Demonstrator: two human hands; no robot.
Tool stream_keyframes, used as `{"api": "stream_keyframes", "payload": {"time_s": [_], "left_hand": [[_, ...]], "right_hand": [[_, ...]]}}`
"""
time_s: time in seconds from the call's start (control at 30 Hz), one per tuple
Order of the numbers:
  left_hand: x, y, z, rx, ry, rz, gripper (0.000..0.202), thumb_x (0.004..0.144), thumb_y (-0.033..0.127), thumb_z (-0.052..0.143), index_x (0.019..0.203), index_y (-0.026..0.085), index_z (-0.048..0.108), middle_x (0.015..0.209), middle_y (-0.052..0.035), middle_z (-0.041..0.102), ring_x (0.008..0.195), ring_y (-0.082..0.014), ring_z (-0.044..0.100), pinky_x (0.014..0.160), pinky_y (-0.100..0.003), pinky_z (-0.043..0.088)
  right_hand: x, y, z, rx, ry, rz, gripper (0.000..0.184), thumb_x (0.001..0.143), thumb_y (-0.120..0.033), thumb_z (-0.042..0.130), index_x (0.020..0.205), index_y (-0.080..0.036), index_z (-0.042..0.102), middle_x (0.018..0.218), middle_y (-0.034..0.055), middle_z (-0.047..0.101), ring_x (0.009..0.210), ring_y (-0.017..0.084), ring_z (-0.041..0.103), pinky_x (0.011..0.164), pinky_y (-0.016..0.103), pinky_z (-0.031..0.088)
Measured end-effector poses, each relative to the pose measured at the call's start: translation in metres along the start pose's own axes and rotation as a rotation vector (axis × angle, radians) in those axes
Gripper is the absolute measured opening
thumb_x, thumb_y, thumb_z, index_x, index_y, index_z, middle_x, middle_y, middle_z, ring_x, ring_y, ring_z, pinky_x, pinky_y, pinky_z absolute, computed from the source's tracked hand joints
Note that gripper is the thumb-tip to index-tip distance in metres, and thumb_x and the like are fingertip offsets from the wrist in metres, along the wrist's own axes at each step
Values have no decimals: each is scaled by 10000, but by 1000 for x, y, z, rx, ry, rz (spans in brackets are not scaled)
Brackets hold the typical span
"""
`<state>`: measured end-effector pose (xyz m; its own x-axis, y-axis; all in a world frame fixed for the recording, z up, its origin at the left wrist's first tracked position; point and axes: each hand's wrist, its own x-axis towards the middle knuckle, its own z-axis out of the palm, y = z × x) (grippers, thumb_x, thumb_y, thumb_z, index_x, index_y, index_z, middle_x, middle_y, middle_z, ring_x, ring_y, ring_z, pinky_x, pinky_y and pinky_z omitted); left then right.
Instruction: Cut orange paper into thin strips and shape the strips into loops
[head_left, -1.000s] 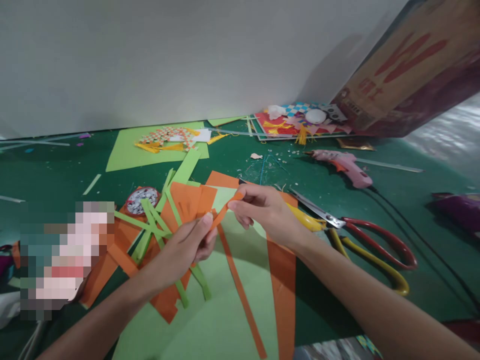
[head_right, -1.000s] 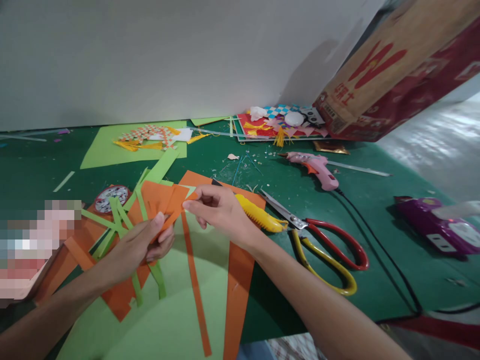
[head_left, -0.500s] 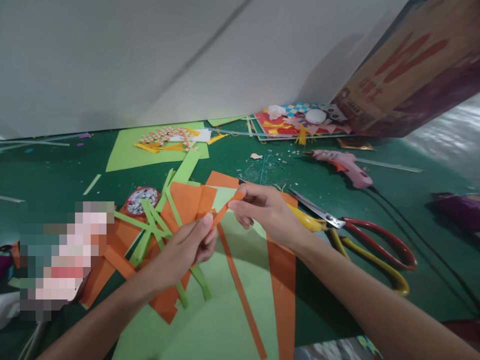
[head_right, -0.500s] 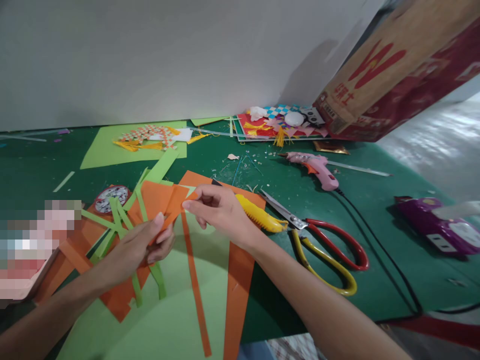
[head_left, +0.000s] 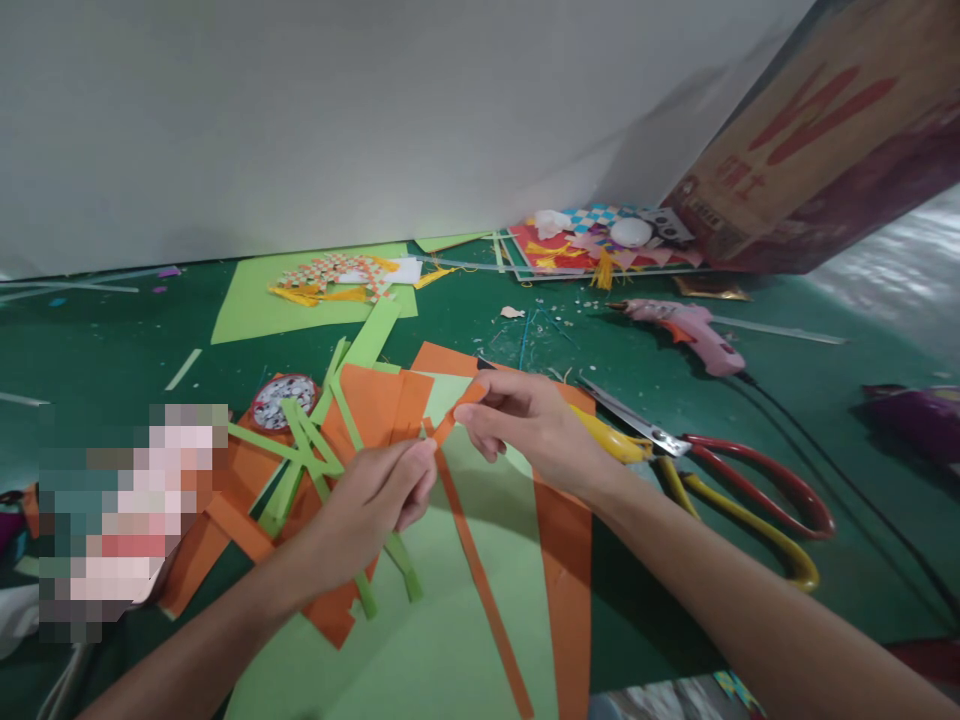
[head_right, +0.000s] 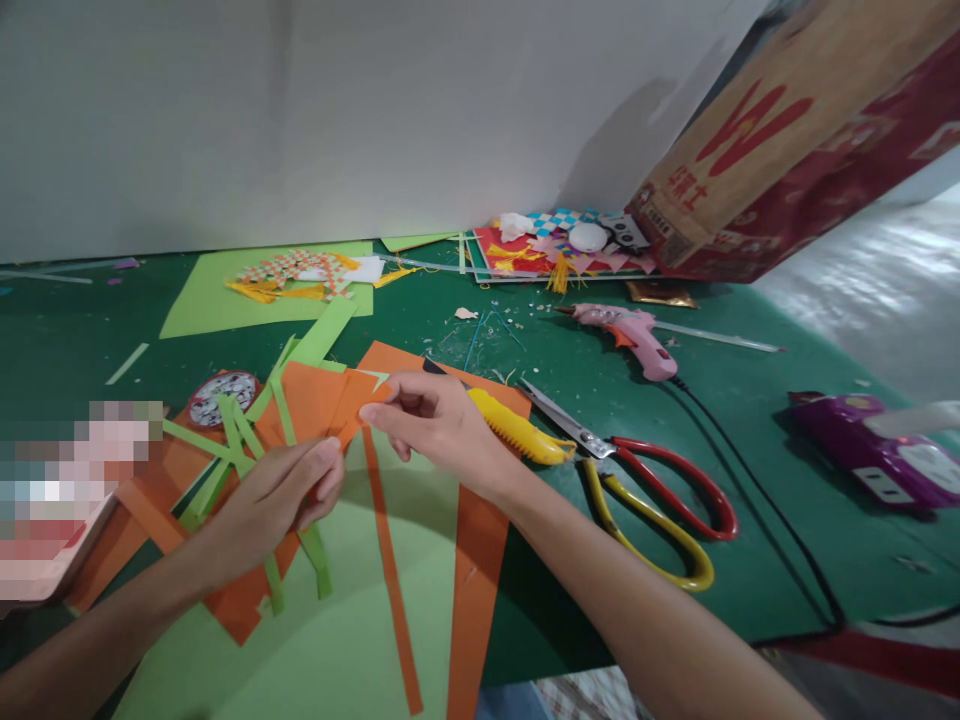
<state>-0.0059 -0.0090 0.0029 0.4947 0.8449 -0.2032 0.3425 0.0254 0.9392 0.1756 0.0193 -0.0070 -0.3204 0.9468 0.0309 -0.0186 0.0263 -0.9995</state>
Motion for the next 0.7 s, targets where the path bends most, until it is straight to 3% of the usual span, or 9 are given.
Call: {"api": "stream_keyframes", "payload": {"time_s": [0.3, 0.7], "left_hand": [[2, 0, -1, 39, -8, -8, 399, 950, 328, 274, 580, 196, 341, 483, 73, 349, 448, -82, 296, 473, -232, 269], [0, -1, 1, 161, 11, 10, 396, 948, 294, 267, 572, 192, 340, 489, 70, 354, 450, -79, 316, 476, -227, 273]], "right_hand": [[1, 2, 6, -115, -119, 93, 373, 698, -486, 691, 592, -160, 544, 468, -43, 480, 445, 76, 438, 447, 227, 327], [1, 1, 5, -133, -116, 106, 368, 698, -485, 687, 599, -150, 570, 455, -42, 480, 435, 75, 428, 443, 226, 312]]}}
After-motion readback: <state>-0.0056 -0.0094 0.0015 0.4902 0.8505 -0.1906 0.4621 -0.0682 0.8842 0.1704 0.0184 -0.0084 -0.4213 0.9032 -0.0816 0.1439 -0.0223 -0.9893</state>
